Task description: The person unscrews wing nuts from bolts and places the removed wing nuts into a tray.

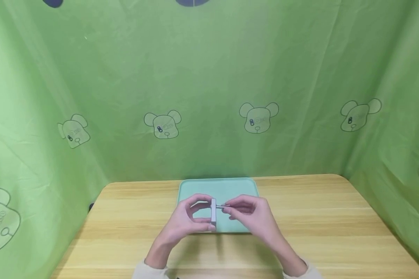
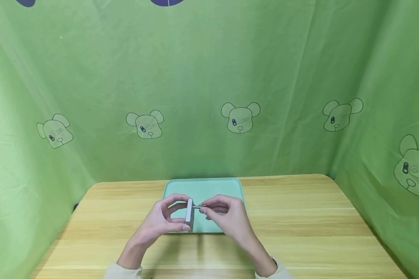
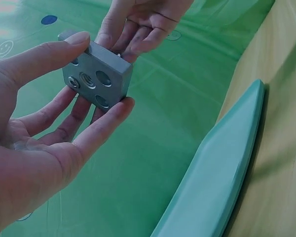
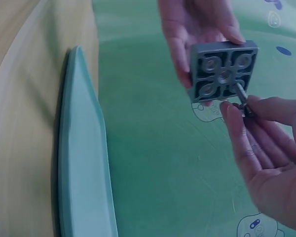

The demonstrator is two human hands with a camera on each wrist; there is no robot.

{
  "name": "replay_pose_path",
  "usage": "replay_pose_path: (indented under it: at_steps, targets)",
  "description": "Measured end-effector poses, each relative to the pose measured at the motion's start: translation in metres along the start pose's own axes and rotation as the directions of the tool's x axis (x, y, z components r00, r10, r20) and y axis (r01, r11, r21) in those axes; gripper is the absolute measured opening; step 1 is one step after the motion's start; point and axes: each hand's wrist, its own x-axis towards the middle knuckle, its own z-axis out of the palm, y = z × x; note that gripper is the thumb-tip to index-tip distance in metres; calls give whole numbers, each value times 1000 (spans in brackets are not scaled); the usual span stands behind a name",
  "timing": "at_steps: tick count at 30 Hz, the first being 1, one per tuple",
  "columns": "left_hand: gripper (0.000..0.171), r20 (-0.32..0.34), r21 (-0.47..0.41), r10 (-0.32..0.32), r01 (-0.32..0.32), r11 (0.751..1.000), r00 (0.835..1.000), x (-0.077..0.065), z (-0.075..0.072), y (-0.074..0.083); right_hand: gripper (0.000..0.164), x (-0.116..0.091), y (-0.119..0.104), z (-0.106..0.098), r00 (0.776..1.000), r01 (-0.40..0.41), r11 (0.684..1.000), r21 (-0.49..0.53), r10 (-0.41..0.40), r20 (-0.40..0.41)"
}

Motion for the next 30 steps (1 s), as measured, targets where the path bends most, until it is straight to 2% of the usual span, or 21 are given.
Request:
replay_pose_path:
  at_steps: [2,3,4,5,7,9,11,13,16,20,22,24,26,27,29,30]
  targets:
    - [63,5,-6,10,-10,1000,1000,0,-1,-1,14,0,3,2,990,143,987,-78,-144,-11]
    - [63,8,-9,15,-15,1000,1000,0,-2,-1,16,0,5,3,972,231,965,-124,-234,-9]
    - [62,10,-13,18,-17,1000,1000,0,-2,-2,19,1,7,3,946,320,932,-172,-325,-3]
    - [62,11,-17,21,-21,1000,1000,0,-3,-2,22,2,9,4,907,411,884,-223,-420,9]
    - [62,14,-23,24,-24,999,1000,0,-4,-2,26,5,12,4,809,568,764,-305,-586,39]
    - [62,17,-26,29,-28,999,999,-1,-5,-2,18,9,15,4,706,677,642,-361,-705,68]
    - [63,21,-31,30,-30,999,999,-1,-5,-1,6,11,16,4,616,744,537,-397,-782,96]
    - [64,23,-34,34,-33,999,999,-1,-6,0,11,12,16,5,560,777,471,-418,-821,117]
    - [64,24,-41,32,-31,999,999,-2,-7,0,18,13,16,6,515,797,415,-439,-846,135]
    - [63,19,-39,27,-26,999,999,-2,-7,-1,16,13,16,7,505,800,400,-448,-851,142]
    - [63,18,-39,24,-23,999,1000,-1,-7,-1,14,12,16,7,513,799,411,-440,-847,141]
    - [63,20,-38,23,-23,999,1000,-1,-7,-1,12,12,17,6,533,791,437,-427,-836,131]
    - [63,21,-37,24,-23,999,999,-1,-7,-1,11,12,16,6,562,776,475,-415,-820,112]
    - [63,21,-37,24,-23,999,999,-1,-7,-1,13,11,16,6,585,765,506,-400,-805,100]
    - [63,20,-36,26,-25,999,999,-1,-7,-1,21,10,16,6,649,725,592,-352,-758,63]
    - [64,18,-34,27,-26,999,999,-1,-7,-1,24,9,15,6,694,691,649,-318,-719,40]
